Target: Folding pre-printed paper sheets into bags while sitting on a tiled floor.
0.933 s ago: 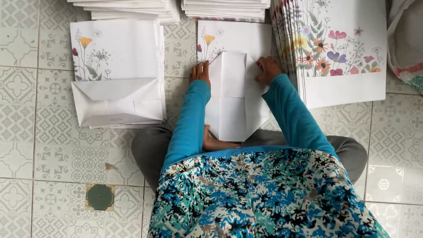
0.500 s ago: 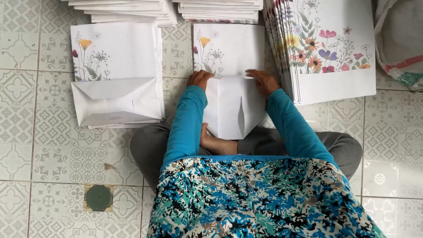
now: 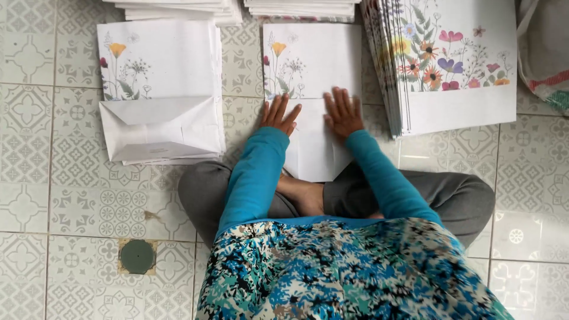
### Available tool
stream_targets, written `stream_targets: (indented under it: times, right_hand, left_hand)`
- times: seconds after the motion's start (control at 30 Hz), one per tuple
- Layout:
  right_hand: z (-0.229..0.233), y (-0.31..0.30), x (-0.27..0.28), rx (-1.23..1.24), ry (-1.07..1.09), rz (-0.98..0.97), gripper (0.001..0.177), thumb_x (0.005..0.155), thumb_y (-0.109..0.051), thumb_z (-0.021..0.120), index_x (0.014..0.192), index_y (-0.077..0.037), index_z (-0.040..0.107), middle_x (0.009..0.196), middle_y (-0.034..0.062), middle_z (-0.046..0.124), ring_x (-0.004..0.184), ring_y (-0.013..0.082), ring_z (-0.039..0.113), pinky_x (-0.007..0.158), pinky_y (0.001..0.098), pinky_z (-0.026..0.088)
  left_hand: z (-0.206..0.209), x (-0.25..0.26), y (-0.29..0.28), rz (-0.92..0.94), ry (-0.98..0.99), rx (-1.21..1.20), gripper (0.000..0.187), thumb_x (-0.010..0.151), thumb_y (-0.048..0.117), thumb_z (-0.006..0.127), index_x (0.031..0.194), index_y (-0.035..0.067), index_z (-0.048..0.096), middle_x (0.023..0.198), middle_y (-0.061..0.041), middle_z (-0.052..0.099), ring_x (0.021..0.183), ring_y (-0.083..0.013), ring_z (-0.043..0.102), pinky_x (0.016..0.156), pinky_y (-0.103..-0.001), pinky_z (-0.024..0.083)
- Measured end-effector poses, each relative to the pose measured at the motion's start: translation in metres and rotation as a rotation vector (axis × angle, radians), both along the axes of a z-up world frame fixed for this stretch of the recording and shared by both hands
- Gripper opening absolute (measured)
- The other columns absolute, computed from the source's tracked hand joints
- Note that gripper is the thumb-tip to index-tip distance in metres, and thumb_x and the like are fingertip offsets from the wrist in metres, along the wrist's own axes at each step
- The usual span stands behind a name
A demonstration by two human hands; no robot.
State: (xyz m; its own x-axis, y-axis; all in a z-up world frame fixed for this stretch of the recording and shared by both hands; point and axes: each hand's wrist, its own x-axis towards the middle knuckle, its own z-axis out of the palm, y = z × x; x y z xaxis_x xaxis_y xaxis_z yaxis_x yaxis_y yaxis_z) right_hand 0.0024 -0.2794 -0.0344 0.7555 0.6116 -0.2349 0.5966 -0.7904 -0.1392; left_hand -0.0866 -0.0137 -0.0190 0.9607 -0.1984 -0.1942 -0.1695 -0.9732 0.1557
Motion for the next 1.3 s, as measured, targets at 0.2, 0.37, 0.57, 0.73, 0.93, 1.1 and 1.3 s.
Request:
stream_targets:
  times: [0.2,0.37,0.57,0.73,0.93,1.1,1.3]
  right_hand:
    - [0.009,0.045,-0.014,0.031,-0.012,0.039,0.067,0.109,-0.056,0.003,0.167,-0.023,-0.007,0.174,0.0066,-0.007,0.159,0.0301,-0.007,0.126,0.0588,-0.007]
    - [0.009,-0.044,-0.004,0.095,-0.229,0.112,0.058,0.114,-0.035,0.022,0.168,-0.014,0.011,0.172,0.0180,0.014,0.157,0.0366,0.011,0.115,0.0696,0.008]
    - [0.069,-0.108,-0.060,0.184,0.195,0.476,0.087,0.092,-0.072,0.041,0.165,-0.033,0.014,0.174,-0.0046,0.005,0.159,0.0291,0.001,0.117,0.0748,0.014]
    - [0.075,-0.105,-0.065,0.299,-0.167,0.514,0.088,0.088,-0.072,0.042,0.163,-0.031,0.025,0.171,0.0016,0.022,0.155,0.0286,0.022,0.120,0.0652,0.018]
    - [0.050,-0.090,-0.076,0.393,-0.445,0.663,0.030,0.104,-0.024,0.046,0.125,-0.008,0.061,0.116,0.0123,0.052,0.100,0.0319,0.061,0.078,0.0444,0.056]
    - [0.046,-0.091,-0.067,0.349,-0.333,0.487,0.022,0.085,-0.026,0.068,0.106,-0.021,0.065,0.109,0.0004,0.061,0.097,0.0224,0.062,0.067,0.0365,0.059]
    - [0.030,-0.071,-0.044,0.217,0.179,-0.218,0.030,0.101,-0.048,0.062,0.116,-0.024,0.072,0.102,0.0055,0.076,0.094,0.0337,0.073,0.081,0.0493,0.061]
  left_hand:
    - [0.039,0.004,-0.002,-0.006,0.061,-0.077,0.056,0.113,0.046,0.029,0.163,0.045,0.006,0.172,-0.008,-0.010,0.156,-0.0383,-0.009,0.127,-0.058,-0.007]
    - [0.043,0.004,-0.004,0.007,0.140,-0.043,0.066,0.109,0.065,0.030,0.163,0.046,-0.002,0.170,-0.010,-0.018,0.155,-0.0397,-0.015,0.127,-0.056,-0.008]
    - [0.023,0.004,-0.011,0.007,0.100,0.066,0.072,0.106,0.069,0.030,0.162,0.047,-0.009,0.168,-0.012,-0.024,0.152,-0.0433,-0.020,0.124,-0.058,-0.015]
    - [0.055,-0.003,0.017,-0.150,0.189,-0.026,0.105,0.080,0.086,0.051,0.163,0.048,-0.003,0.169,-0.009,-0.021,0.154,-0.0429,-0.017,0.126,-0.056,-0.012]
    - [0.055,-0.015,0.022,-0.236,0.158,0.025,0.123,0.068,0.091,0.055,0.164,0.044,-0.006,0.169,-0.009,-0.023,0.154,-0.0419,-0.017,0.127,-0.058,-0.009]
    - [0.049,-0.009,0.026,-0.214,0.208,0.010,0.123,0.070,0.087,0.062,0.162,0.047,-0.008,0.168,-0.007,-0.025,0.153,-0.0415,-0.019,0.126,-0.059,-0.010]
    - [0.047,0.006,0.023,-0.078,0.363,-0.141,0.056,0.108,0.059,0.039,0.160,0.054,0.020,0.170,0.005,-0.015,0.155,-0.0317,-0.017,0.126,-0.055,-0.009]
